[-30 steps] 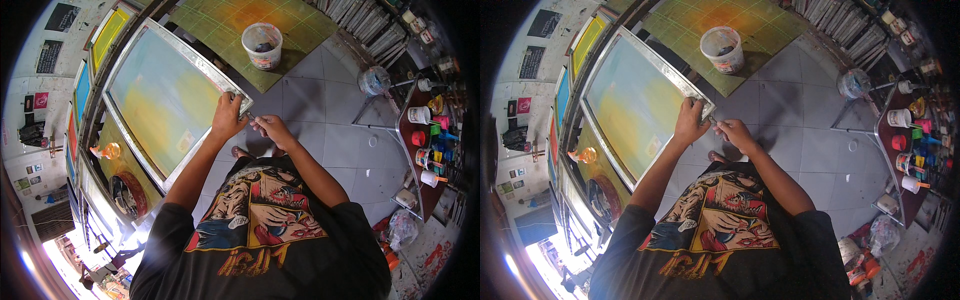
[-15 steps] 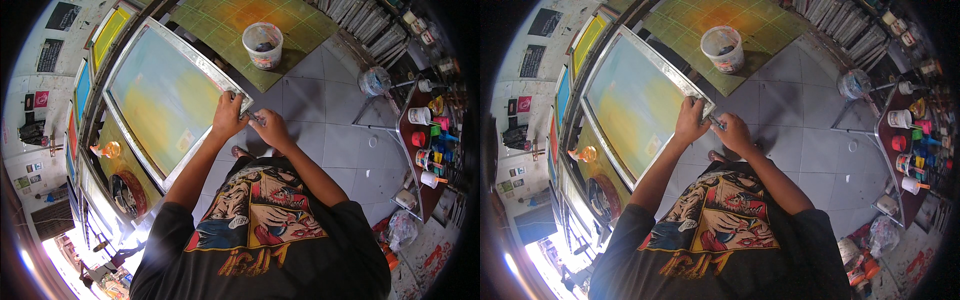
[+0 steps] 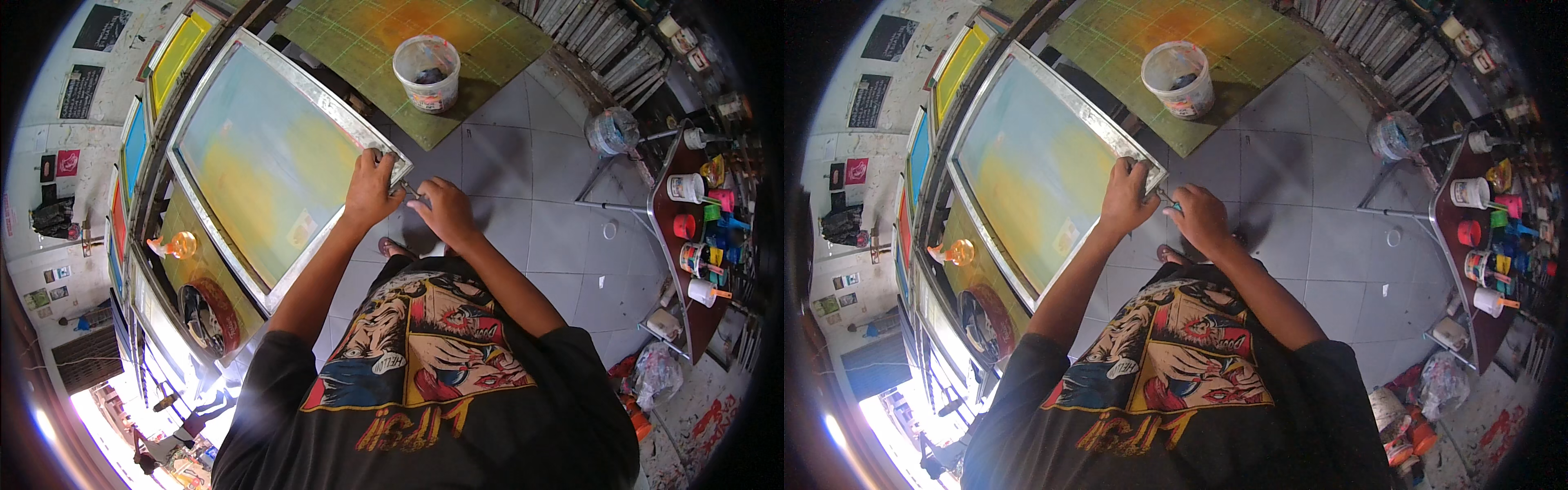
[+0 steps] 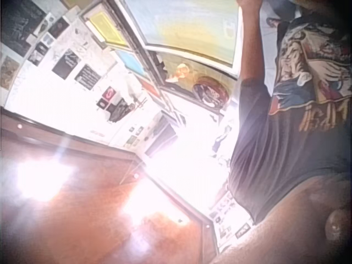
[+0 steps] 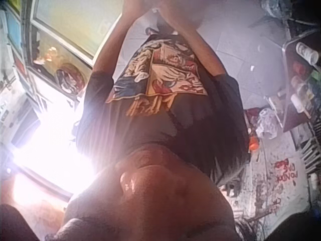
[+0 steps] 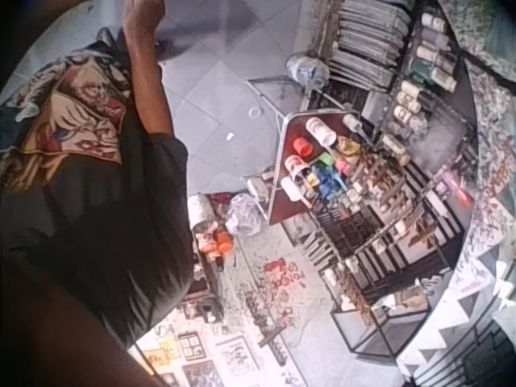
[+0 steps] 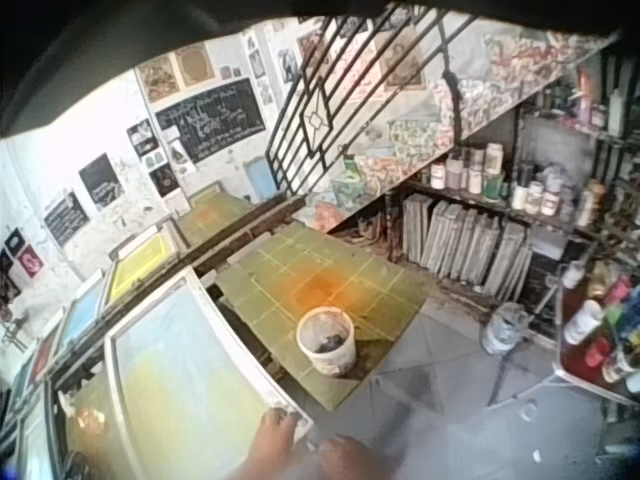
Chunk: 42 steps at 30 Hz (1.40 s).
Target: The person uses a wrench to tighten bolts on a screen frame, wipes the surface with a cloth, and then stacks the finished screen with others. The person also moves around the workshop to retrieve tools and materials.
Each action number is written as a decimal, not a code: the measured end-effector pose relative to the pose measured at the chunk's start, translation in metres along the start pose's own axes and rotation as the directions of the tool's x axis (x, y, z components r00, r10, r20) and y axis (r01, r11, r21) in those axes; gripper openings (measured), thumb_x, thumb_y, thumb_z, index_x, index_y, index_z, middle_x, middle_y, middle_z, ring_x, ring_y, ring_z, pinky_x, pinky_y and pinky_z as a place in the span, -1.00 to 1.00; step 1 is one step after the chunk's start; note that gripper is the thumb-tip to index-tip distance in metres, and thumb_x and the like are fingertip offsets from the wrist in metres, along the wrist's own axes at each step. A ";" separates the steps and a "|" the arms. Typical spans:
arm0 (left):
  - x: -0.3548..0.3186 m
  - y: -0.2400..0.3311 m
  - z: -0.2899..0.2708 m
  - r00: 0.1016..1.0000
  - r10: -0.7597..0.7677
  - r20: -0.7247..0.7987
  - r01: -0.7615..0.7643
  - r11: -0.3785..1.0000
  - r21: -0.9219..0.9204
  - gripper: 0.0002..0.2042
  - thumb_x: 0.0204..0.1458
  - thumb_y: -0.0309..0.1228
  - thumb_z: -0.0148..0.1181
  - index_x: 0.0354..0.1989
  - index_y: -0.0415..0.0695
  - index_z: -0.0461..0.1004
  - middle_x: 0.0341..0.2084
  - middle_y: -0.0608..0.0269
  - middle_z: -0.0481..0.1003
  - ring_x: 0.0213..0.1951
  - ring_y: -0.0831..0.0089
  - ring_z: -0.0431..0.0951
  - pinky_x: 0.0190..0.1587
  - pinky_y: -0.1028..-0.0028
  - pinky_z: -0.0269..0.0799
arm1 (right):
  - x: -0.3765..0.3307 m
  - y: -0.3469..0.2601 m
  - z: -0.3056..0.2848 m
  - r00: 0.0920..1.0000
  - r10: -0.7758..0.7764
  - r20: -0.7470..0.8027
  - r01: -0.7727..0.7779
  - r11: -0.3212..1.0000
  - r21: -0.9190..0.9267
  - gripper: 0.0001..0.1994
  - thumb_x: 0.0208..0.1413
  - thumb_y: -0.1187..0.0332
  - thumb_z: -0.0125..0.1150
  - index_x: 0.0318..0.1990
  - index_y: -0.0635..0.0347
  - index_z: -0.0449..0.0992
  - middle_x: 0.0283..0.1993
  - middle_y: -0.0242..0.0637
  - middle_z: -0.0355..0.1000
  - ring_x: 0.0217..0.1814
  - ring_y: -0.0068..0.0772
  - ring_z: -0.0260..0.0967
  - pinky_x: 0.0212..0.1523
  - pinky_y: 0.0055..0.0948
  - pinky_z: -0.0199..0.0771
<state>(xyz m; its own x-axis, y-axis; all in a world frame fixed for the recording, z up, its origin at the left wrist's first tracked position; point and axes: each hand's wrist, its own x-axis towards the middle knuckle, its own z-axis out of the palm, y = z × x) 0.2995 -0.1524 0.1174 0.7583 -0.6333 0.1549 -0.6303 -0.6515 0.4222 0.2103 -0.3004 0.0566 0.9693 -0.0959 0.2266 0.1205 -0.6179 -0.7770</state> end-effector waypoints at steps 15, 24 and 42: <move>0.000 -0.002 0.002 1.000 -0.010 -0.011 0.010 1.000 -0.004 -0.46 -0.37 -0.48 0.25 -0.07 -0.19 0.32 -0.21 -0.11 0.24 -0.12 -0.09 0.31 -0.07 0.14 0.29 | 0.004 -0.008 -0.010 0.999 -0.020 0.028 0.023 0.994 -0.108 -0.87 -0.01 0.38 0.22 -0.37 0.24 0.45 -0.42 -0.23 0.42 -0.46 -0.21 0.39 -0.42 -0.43 0.37; -0.001 -0.003 0.001 1.000 -0.005 0.009 0.005 1.000 -0.012 -0.45 -0.36 -0.46 0.28 -0.06 -0.22 0.32 -0.21 -0.13 0.23 -0.12 -0.08 0.29 -0.07 0.14 0.29 | 0.004 0.011 0.001 0.640 0.365 0.676 -0.747 0.088 0.659 -0.78 0.17 0.27 0.09 -0.35 0.27 0.49 -0.47 -0.41 0.40 -0.53 -0.66 0.23 -0.44 -0.61 0.31; -0.001 -0.001 0.000 1.000 0.008 0.003 -0.008 1.000 0.010 -0.46 -0.36 -0.46 0.27 -0.07 -0.23 0.32 -0.24 -0.10 0.24 -0.15 -0.06 0.30 -0.10 0.14 0.29 | 0.002 0.018 0.002 0.695 0.345 0.631 -0.714 0.223 0.664 -0.79 0.14 0.30 0.12 -0.32 0.30 0.50 -0.45 -0.35 0.43 -0.51 -0.57 0.28 -0.43 -0.48 0.33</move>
<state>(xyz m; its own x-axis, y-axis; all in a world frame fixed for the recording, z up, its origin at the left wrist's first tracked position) 0.2993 -0.1514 0.1172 0.7527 -0.6398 0.1552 -0.6379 -0.6505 0.4123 0.2145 -0.3100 0.0417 0.8506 0.2127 -0.4808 -0.5222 0.4487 -0.7253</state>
